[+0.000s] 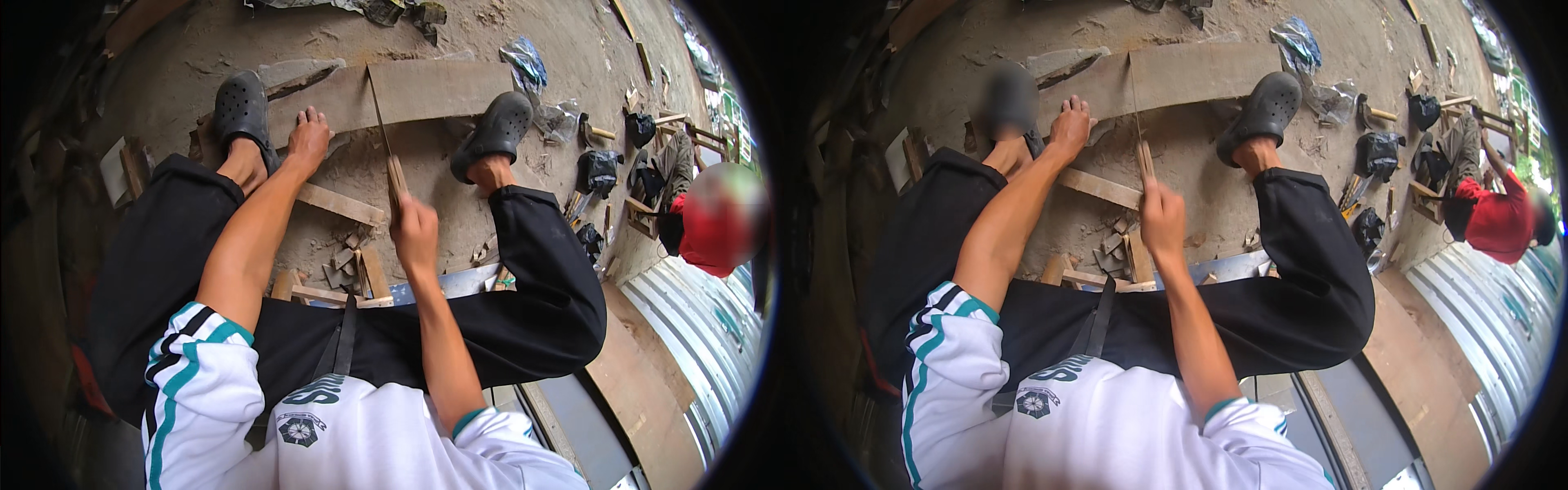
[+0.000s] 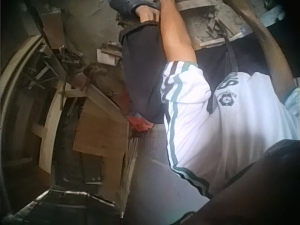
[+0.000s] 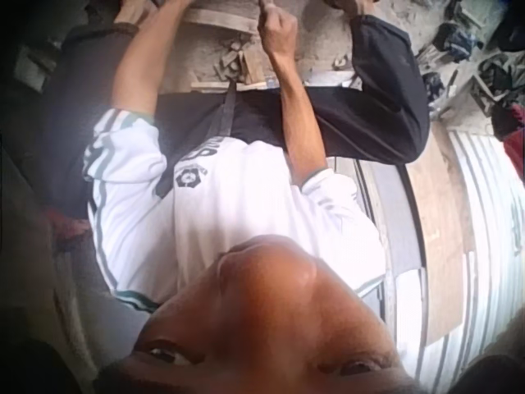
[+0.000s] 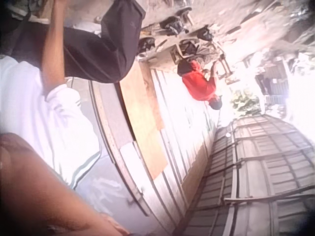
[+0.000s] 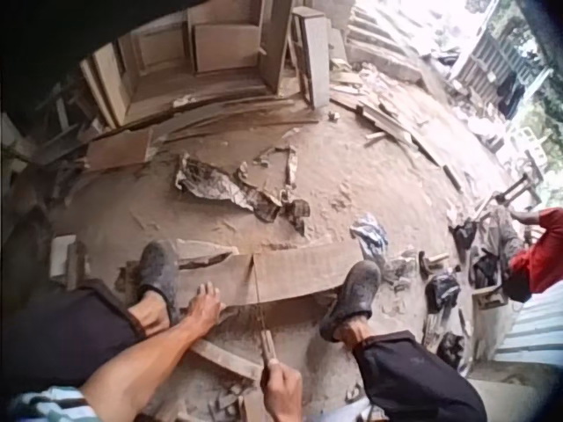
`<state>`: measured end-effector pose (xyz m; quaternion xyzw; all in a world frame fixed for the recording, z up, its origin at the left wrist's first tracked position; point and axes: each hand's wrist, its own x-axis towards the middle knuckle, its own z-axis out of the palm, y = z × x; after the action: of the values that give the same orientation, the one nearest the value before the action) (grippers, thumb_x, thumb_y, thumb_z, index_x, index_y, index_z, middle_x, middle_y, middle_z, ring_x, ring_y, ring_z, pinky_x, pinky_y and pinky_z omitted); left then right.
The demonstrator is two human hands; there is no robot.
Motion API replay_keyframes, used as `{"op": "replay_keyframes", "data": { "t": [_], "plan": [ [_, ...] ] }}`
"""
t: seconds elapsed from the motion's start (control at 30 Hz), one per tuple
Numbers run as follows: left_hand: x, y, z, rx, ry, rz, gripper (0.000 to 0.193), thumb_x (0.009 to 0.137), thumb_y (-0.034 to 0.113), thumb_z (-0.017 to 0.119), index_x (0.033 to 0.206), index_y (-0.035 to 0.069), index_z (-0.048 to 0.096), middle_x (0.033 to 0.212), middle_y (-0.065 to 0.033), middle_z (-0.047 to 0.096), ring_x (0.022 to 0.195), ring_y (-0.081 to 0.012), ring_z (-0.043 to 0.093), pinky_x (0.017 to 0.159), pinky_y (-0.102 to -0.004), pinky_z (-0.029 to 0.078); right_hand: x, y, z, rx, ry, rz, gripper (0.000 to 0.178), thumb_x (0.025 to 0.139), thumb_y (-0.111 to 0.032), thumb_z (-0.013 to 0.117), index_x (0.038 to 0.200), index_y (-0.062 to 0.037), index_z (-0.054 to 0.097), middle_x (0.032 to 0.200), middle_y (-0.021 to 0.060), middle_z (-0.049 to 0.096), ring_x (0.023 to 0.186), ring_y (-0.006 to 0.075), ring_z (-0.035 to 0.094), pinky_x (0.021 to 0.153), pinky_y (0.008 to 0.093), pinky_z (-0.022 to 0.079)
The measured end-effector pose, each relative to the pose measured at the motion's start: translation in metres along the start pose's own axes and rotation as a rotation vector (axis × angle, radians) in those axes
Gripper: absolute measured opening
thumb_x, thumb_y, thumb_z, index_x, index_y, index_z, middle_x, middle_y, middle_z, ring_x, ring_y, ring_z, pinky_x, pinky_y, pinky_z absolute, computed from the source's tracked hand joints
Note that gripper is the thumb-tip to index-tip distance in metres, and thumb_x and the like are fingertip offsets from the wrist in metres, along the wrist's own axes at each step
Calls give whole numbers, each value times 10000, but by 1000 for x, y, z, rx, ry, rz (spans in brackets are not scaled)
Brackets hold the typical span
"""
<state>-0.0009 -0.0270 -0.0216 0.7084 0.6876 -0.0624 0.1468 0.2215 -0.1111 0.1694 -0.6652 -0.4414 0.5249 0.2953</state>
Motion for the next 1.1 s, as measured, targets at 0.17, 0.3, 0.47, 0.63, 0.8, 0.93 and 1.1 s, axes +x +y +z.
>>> {"op": "replay_keyframes", "data": {
  "t": [0.17, 0.3, 0.47, 0.63, 0.8, 0.93, 1.1],
  "plan": [
    [6, 4, -8, -55, -86, -8, 557, 912, 342, 638, 1286, -58, 540, 1390, -301, 479, 1251, -442, 518, 967, -447, 513, 56, 17, 25, -45, 70, -55, 489, 989, -307, 422, 636, 21, 503, 524, 67, 438, 486, 162, 431, 478, 373, 315],
    [-2, -1, -1, -16, 26, 2, 518, 899, 321, 656, 1230, -67, 561, 1343, -299, 511, 1208, -441, 541, 938, -450, 522, -24, 4, -6, -27, -13, 29, 496, 991, -313, 439, 652, 47, 488, 533, 104, 444, 514, 170, 422, 507, 389, 330],
    [10, 8, -1, -85, 0, 31, 473, 890, 296, 671, 1171, -73, 577, 1282, -292, 540, 1141, -432, 570, 913, -456, 529, 69, 11, 23, -85, 53, -99, 496, 991, -318, 441, 614, -8, 531, 527, 49, 494, 477, 139, 436, 474, 327, 319],
    [2, -4, -6, -82, 14, -18, 445, 884, 287, 682, 1145, -63, 598, 1265, -285, 549, 1133, -417, 579, 911, -466, 527, -10, -9, -5, -65, -3, 47, 476, 983, -296, 448, 602, -19, 520, 508, 34, 478, 472, 128, 444, 465, 320, 325],
    [4, 14, -14, -117, -100, -51, 425, 890, 282, 677, 1151, -46, 605, 1280, -273, 542, 1161, -418, 565, 931, -472, 516, 40, 15, 12, -53, 46, -2, 468, 973, -293, 460, 598, -16, 503, 509, 23, 467, 460, 115, 437, 450, 309, 310],
    [3, 2, -16, -133, -73, -77, 429, 892, 281, 674, 1161, -44, 598, 1304, -269, 527, 1175, -417, 556, 940, -472, 510, 13, -22, 4, -84, 19, 22, 475, 971, -301, 464, 601, -7, 513, 518, 20, 470, 467, 115, 437, 457, 310, 310],
    [13, 3, -18, -98, -58, -51, 428, 898, 278, 665, 1170, -43, 590, 1329, -272, 509, 1175, -423, 552, 933, -482, 514, 31, -24, 3, -85, -2, 131, 476, 968, -309, 461, 693, 63, 575, 564, 176, 533, 537, 227, 504, 555, 411, 394]
  ]
}}
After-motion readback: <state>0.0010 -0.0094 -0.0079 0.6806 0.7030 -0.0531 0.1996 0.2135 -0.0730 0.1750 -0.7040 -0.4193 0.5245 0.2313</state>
